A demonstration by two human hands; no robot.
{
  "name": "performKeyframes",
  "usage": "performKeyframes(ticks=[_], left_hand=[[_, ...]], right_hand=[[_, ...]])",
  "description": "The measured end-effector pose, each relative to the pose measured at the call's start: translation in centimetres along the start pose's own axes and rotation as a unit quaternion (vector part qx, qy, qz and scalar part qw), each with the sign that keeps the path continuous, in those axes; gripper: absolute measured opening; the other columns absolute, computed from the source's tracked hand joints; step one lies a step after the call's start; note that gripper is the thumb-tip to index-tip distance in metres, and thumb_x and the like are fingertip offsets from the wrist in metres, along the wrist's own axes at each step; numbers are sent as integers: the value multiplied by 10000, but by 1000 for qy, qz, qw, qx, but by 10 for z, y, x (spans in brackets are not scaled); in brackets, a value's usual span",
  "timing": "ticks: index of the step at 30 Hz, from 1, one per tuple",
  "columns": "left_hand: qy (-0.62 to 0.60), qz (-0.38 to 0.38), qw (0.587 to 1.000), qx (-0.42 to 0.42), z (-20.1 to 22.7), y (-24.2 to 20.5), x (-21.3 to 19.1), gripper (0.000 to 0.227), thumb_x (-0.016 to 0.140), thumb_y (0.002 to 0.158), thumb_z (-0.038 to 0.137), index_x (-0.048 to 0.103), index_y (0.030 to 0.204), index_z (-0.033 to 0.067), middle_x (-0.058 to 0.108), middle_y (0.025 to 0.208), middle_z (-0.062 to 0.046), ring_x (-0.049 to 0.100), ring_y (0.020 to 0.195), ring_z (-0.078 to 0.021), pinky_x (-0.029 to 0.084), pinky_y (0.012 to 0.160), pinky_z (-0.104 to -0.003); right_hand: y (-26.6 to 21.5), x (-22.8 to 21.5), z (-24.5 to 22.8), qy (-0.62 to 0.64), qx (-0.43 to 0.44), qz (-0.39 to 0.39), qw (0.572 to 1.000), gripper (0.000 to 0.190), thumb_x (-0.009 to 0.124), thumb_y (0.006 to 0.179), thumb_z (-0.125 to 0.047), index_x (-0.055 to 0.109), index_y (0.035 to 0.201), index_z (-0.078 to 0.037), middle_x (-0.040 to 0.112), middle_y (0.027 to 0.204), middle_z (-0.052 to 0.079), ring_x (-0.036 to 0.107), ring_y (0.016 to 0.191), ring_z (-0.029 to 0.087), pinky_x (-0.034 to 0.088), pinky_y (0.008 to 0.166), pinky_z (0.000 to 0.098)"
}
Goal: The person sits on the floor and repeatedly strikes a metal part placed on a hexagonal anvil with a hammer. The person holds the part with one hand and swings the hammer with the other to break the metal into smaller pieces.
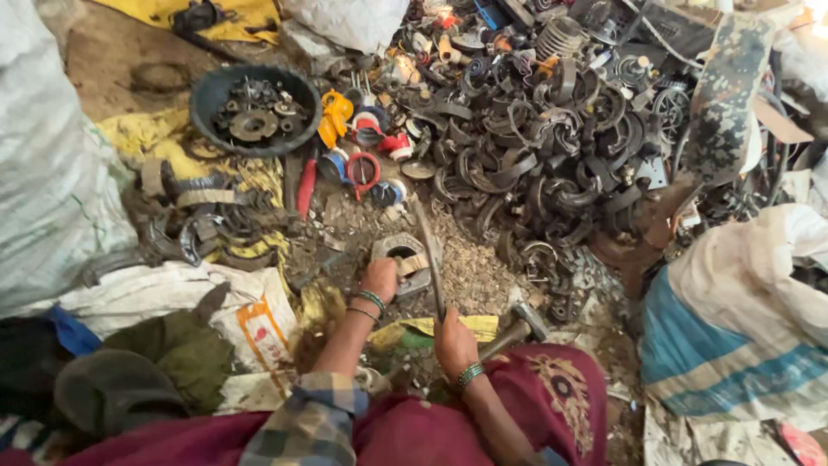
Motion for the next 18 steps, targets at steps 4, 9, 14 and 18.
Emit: performKeyframes(ticks=[4, 9, 14, 18], left_hand=[[-23, -91, 995, -20, -2, -16, 33, 251, 607, 956, 114, 698, 813, -71, 694, 862, -316, 726, 828, -427, 593, 717, -502], [-58, -26, 998, 14, 6, -16, 19, 151, 666, 813, 100, 735, 801, -33, 703, 887, -290, 713, 878, -442, 588, 748, -508], [-17, -54, 998, -20, -7, -3, 17, 205, 554, 944, 47, 710, 858, -55, 669, 884, -314, 707, 837, -433, 580, 710, -512], [28, -39, 999, 17, -7, -19, 34, 152, 609, 862, 59, 735, 841, -23, 685, 939, -297, 696, 927, -438, 577, 793, -509]], right_hand=[[-24, -37, 8, 138, -21, 165, 976, 382, 528, 1000, -350, 519, 1196, -21, 710, 878, 278, 676, 762, 501, 520, 614, 580], [-11, 8, 11, 11, -28, 3, 1000, 430, 483, 1040, -278, 424, 1320, 44, 720, 842, 262, 697, 737, 461, 527, 625, 567], [0, -5, 8, 10, -54, 55, 997, 326, 565, 1025, -323, 500, 1164, -36, 715, 878, 270, 664, 763, 486, 496, 643, 593], [-18, -30, 23, 151, -17, 136, 979, 339, 534, 1012, -320, 477, 1206, -49, 703, 856, 267, 680, 687, 468, 521, 580, 582]])
Point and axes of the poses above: each hand's wrist, its own y-axis towards the middle knuckle, its own x-axis out of the palm, z = x × y, the point moved 9 cm from there along y, towards the middle knuckle
